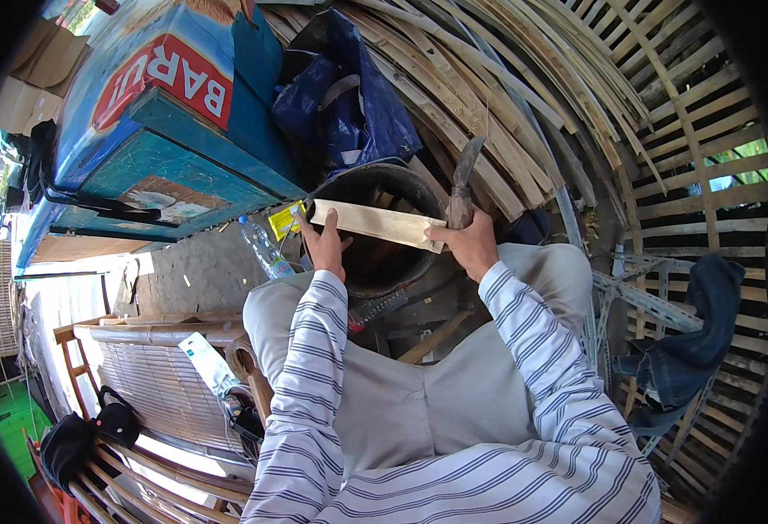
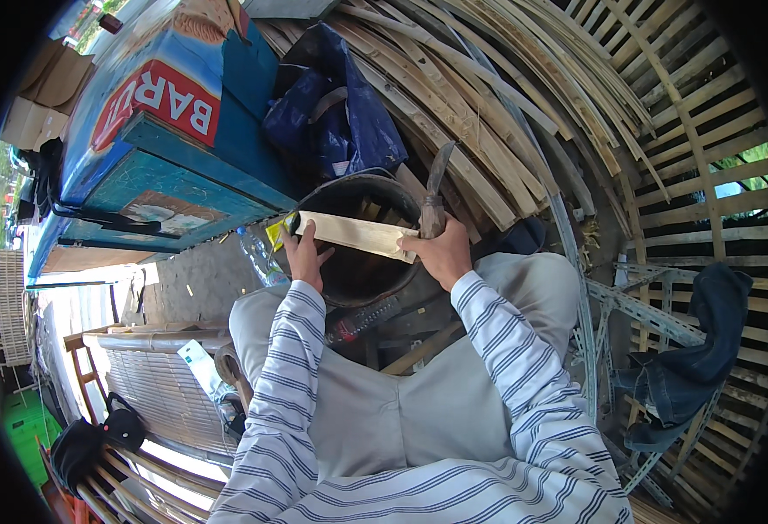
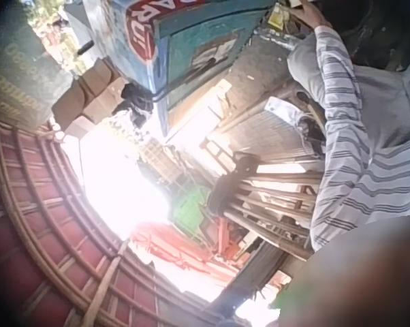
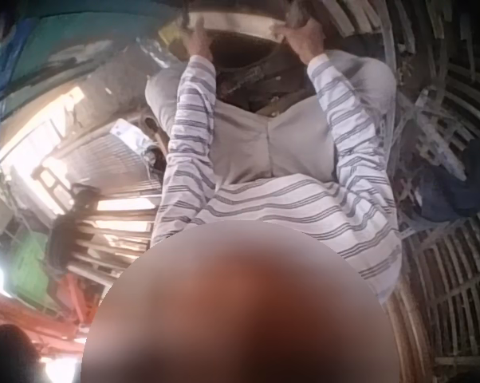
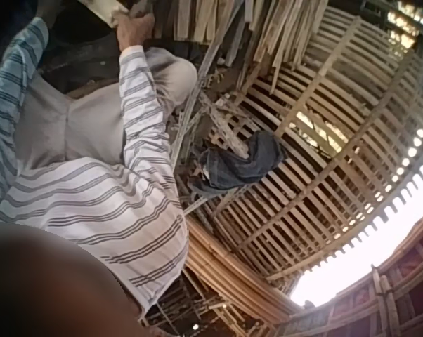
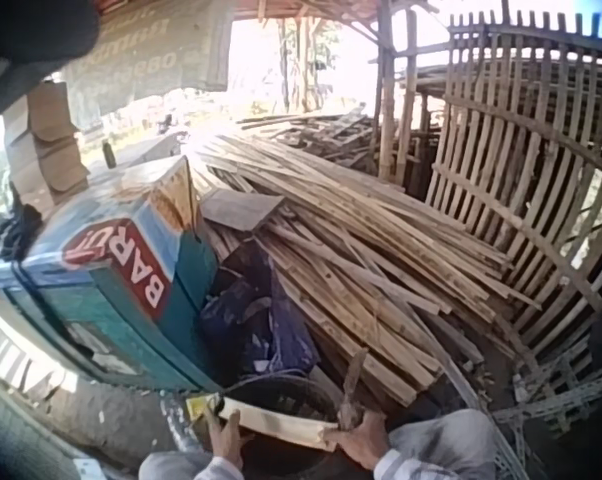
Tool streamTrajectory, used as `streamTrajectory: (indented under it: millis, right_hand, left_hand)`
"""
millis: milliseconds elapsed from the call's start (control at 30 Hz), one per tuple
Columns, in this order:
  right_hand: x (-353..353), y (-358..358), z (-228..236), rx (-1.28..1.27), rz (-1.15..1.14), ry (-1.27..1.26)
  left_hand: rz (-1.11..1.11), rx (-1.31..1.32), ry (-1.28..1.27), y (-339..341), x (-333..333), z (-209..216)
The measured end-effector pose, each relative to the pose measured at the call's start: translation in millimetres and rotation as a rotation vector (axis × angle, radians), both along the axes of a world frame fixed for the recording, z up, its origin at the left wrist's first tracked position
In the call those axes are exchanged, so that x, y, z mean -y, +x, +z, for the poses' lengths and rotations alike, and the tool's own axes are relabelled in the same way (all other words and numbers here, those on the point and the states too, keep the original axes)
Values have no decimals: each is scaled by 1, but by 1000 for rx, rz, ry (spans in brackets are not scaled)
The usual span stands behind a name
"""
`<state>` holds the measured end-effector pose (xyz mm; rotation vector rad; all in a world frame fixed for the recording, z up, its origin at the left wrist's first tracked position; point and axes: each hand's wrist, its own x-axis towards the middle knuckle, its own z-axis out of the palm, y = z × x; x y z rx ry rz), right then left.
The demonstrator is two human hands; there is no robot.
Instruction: Using a knife to shave and shape a piece of bamboo over a bucket in a workshop.
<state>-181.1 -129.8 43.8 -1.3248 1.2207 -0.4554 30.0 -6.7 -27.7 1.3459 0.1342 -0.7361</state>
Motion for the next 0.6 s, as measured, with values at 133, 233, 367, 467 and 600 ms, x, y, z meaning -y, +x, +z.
streamTrajectory:
  millis: [133, 233, 367, 467, 600]
  right_hand:
    - [-13, 2, 2, -134, 91, -242]
    - [-27, 8, 5, -92, 102, -302]
    - [-42, 11, 3, -119, 131, -322]
    - [-53, 15, 5, -127, 87, -387]
    - [-61, 20, 15, -134, 152, -388]
  left_hand:
    - [-374, 91, 354, -10, 3, -12]
    - [-152, -127, 448, -1, -1, -53]
    - [-77, -213, 445, -6, -1, -89]
    - [-110, -237, 458, -13, -1, -91]
    - [-318, -326, 151, -13, -8, -93]
